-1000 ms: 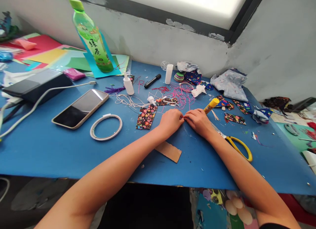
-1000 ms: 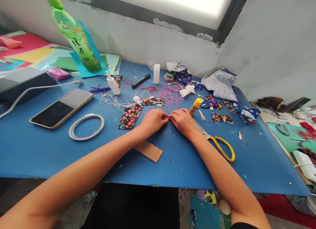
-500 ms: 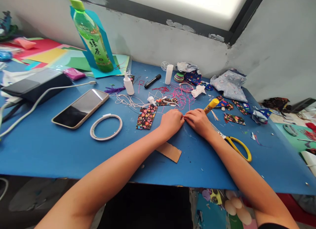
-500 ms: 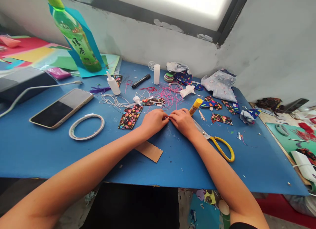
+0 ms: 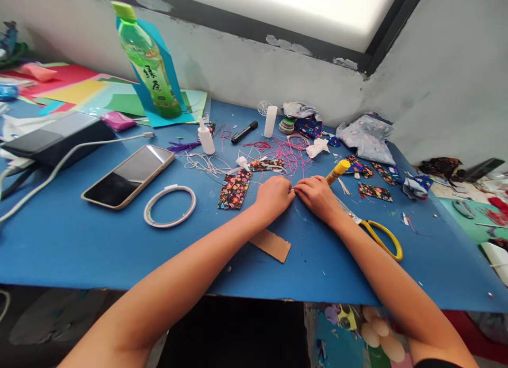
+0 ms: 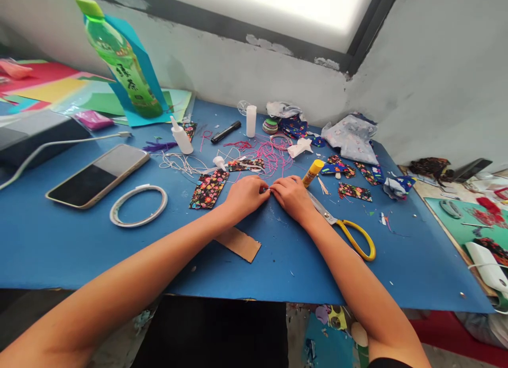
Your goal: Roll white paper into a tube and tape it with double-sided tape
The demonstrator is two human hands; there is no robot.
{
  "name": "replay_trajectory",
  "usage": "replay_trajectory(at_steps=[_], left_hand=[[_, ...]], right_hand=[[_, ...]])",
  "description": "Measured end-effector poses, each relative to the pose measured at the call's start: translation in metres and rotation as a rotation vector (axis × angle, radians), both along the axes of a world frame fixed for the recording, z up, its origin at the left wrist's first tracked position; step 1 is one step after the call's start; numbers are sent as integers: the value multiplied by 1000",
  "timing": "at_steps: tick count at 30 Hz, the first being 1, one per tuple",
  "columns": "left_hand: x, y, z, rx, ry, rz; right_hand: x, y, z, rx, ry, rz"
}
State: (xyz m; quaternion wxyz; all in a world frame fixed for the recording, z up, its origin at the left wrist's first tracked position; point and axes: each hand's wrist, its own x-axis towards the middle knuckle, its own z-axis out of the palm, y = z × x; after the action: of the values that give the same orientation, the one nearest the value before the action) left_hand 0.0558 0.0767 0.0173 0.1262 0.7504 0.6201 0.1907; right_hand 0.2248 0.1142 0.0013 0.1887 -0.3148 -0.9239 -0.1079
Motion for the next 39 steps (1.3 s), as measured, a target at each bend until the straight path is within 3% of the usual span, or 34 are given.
replay_trajectory(at_steps=[16, 25, 39], left_hand=[[-3, 0, 2, 7, -5, -20], [-2, 1, 0, 8, -26, -21], [-3, -1, 3, -20, -58, -14]], right_hand=[[2, 2, -3, -46, 8, -13], [9, 3, 6, -184, 206, -70], [7, 3, 1, -325, 171, -35]])
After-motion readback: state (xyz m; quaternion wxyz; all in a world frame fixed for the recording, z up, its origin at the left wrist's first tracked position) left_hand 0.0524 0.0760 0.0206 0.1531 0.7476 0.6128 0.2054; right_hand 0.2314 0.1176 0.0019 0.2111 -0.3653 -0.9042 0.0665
